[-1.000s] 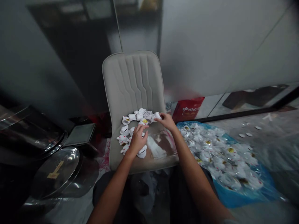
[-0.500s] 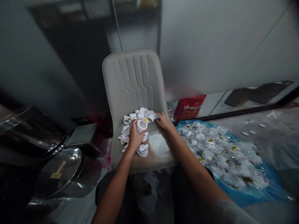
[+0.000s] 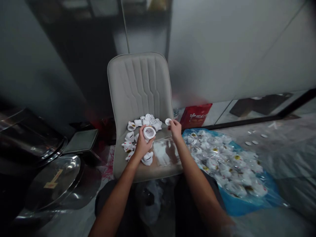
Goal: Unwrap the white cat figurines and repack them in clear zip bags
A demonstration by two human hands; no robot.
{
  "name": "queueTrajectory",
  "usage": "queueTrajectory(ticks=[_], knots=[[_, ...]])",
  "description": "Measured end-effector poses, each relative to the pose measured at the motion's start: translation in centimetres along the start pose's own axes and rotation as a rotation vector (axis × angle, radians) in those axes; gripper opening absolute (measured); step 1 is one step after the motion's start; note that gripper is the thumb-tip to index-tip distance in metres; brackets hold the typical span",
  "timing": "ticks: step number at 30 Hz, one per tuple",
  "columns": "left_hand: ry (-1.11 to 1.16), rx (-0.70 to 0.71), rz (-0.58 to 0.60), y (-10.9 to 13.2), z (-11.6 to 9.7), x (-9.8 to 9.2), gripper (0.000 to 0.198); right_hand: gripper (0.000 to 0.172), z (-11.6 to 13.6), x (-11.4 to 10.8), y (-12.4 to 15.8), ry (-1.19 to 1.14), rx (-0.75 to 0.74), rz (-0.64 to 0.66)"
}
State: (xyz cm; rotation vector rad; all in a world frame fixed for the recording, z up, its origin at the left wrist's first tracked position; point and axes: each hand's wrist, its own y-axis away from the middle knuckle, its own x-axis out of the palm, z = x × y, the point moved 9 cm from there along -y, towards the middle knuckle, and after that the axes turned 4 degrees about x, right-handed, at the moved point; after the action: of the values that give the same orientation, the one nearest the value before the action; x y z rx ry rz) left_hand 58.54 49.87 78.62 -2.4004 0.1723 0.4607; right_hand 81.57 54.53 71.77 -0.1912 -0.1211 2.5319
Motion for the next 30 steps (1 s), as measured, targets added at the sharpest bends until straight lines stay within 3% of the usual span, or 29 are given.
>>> queueTrajectory(ticks=[4, 8, 12, 18, 25, 30], knots=[[0.095, 0.035, 0.032, 0.7, -1.0, 0.9, 0.057, 0.039, 1.5, 2.7, 5.1, -0.446, 0.062, 0.230], [0.175, -0.019, 0.008, 1.5, -1.1, 1.2, 0.056, 0.038, 2.8, 4.0, 7.9, -0.452, 0.018, 0.285], [0.242, -0.077, 0.007, 1.7, -0.3, 1.4, 0.057, 0.034, 3.0, 3.7, 8.1, -0.409, -0.022, 0.279], [0.246, -0.124, -0.015, 1.5, 1.1, 1.0, 0.058, 0.037, 3.3, 4.1, 7.9, -0.294, -0.089, 0.442], [0.288, -0.199, -0.001, 1.4, 1.3, 1.8, 0.053, 0.034, 3.3, 3.3, 6.8, -0.245, -0.153, 0.455], [0.301, -0.168, -0.006, 1.0, 0.8, 1.4, 0.051, 0.028, 5.3, 1.4, 6.9, -0.083, -0.347, 0.373]])
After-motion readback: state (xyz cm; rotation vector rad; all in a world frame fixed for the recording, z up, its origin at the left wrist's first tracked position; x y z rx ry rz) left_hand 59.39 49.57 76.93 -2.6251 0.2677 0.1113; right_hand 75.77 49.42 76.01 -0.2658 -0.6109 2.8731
